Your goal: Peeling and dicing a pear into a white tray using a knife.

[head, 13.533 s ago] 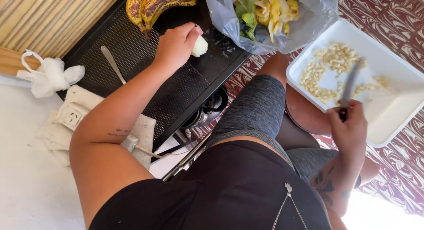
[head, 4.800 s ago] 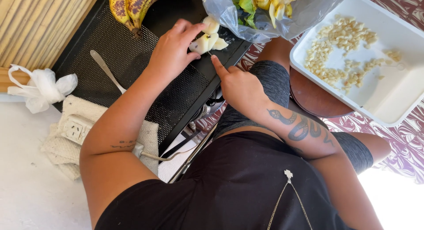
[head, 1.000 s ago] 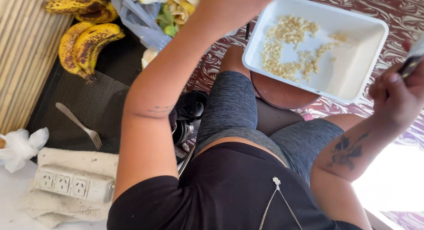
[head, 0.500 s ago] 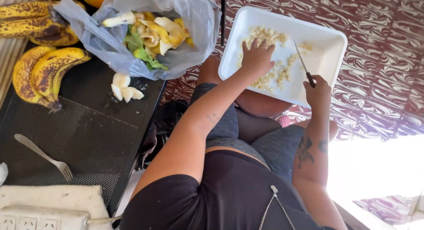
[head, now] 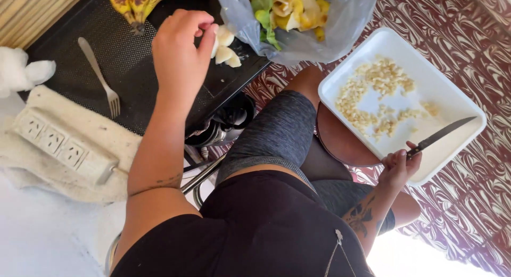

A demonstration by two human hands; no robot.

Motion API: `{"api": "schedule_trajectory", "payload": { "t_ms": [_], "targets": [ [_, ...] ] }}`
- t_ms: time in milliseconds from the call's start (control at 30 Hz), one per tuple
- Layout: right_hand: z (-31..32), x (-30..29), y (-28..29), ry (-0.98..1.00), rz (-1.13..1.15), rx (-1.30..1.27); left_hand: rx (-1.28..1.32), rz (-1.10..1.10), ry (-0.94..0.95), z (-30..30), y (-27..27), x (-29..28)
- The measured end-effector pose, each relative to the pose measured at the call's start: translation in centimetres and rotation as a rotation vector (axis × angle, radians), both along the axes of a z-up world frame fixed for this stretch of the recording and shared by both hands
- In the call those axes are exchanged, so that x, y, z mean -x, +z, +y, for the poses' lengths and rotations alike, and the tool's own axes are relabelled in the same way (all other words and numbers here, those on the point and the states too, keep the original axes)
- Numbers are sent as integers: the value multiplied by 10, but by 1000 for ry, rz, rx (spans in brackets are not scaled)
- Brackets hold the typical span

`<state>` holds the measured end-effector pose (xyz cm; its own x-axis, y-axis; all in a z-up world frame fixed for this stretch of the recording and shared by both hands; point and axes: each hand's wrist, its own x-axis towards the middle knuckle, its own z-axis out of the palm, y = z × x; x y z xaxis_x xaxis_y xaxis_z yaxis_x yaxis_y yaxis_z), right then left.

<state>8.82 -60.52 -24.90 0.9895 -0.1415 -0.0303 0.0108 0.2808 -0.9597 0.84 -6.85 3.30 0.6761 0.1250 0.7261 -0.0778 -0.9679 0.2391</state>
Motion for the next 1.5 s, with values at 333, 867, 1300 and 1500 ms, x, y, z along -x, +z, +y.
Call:
{"api": "schedule_trajectory", "payload": {
  "t_ms": [333, 867, 1300, 1500],
  "targets": [
    [12, 1, -25, 60, -165, 90, 66, 579, 208, 37, -60, -10],
    [23, 12, 16, 32, 53, 300, 1693, 49, 58, -1, -1, -3],
    [-73, 32, 152, -147, -13, 702, 1676, 960, -667, -166, -30, -39],
    [-235, 103, 168, 173, -223, 806, 1702, 977, -652, -178, -45, -45]
  ]
}}
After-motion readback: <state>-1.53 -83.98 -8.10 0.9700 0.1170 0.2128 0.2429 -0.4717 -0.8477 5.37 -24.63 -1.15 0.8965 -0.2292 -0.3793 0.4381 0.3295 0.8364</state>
